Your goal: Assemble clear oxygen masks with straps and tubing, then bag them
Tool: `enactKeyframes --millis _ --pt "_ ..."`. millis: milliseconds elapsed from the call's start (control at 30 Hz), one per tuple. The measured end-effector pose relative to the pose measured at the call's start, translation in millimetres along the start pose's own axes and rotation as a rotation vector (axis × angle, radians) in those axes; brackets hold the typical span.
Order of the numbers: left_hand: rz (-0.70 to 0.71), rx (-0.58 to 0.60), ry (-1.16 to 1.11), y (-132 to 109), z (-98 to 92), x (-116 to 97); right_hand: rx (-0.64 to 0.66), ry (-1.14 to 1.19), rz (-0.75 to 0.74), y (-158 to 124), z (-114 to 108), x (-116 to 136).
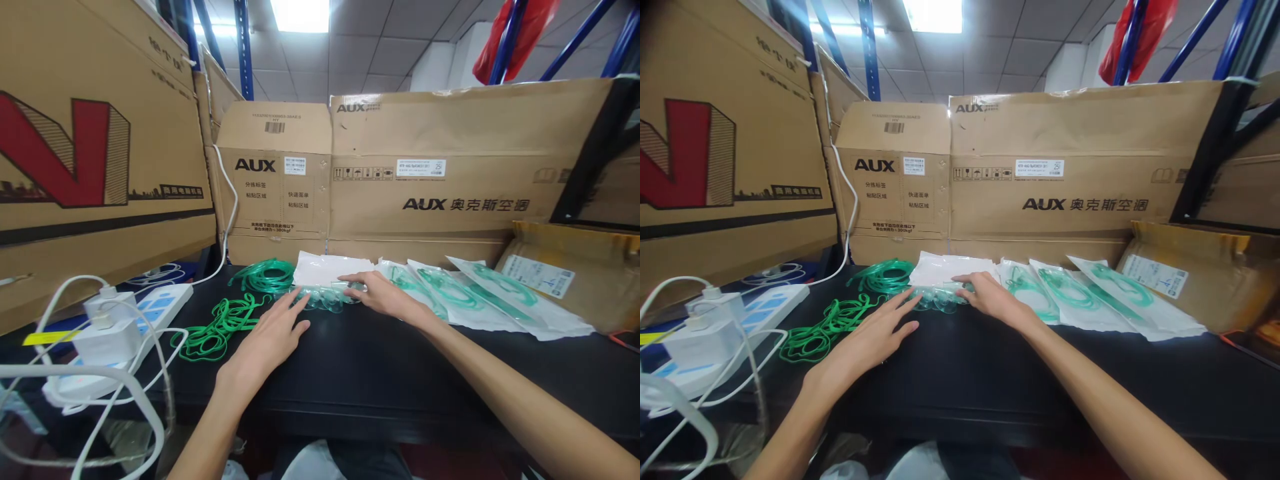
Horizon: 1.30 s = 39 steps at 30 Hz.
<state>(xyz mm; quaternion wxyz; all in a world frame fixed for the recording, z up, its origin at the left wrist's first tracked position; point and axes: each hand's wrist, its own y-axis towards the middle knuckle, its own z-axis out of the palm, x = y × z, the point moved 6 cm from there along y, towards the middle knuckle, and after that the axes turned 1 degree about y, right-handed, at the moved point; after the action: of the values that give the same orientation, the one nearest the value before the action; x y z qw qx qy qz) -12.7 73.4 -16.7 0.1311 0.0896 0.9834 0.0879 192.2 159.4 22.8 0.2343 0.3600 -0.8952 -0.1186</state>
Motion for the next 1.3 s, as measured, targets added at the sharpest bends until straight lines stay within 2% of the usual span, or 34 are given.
enactKeyframes --millis 400,667,833,933,1033,1100,1200,1300 --pt "0.055 -0.079 0.001 7.8 7.7 8.9 0.084 -0.17 -0.021 -3.6 24.1 -9.7" --pt "0.065 -0.112 0.016 12.2 12.4 13.4 -0.004 -0.358 -0.038 -19.7 28.6 22.8" --pt "0.069 -0.139 0.038 13.2 12.3 15.8 -0.077 -0.408 -0.055 -28.8 17.2 32.5" --pt "0.096 -0.189 0.034 12.5 5.5 11.8 -0.134 -0.427 -0.024 -42.3 -7.9 16.6" --pt "0.116 -0.219 0.004 11.2 -3.9 4.5 -0.218 -0.464 0.103 -71.8 -56.8 -26.9" --pt "0.113 -0.22 -0.02 9.8 -9.3 -0.5 -0.311 -0.49 0.244 -106.8 -100.8 -65.3" --pt "0.12 -0.237 -0.056 7.0 -14.5 -7.5 -0.471 -0.522 0.476 -177.2 -164.9 -118.2" --pt "0.129 -0.236 -0.083 5.9 -13.3 -12.1 -0.623 -0.544 0.57 -239.0 -203.8 -147.9"
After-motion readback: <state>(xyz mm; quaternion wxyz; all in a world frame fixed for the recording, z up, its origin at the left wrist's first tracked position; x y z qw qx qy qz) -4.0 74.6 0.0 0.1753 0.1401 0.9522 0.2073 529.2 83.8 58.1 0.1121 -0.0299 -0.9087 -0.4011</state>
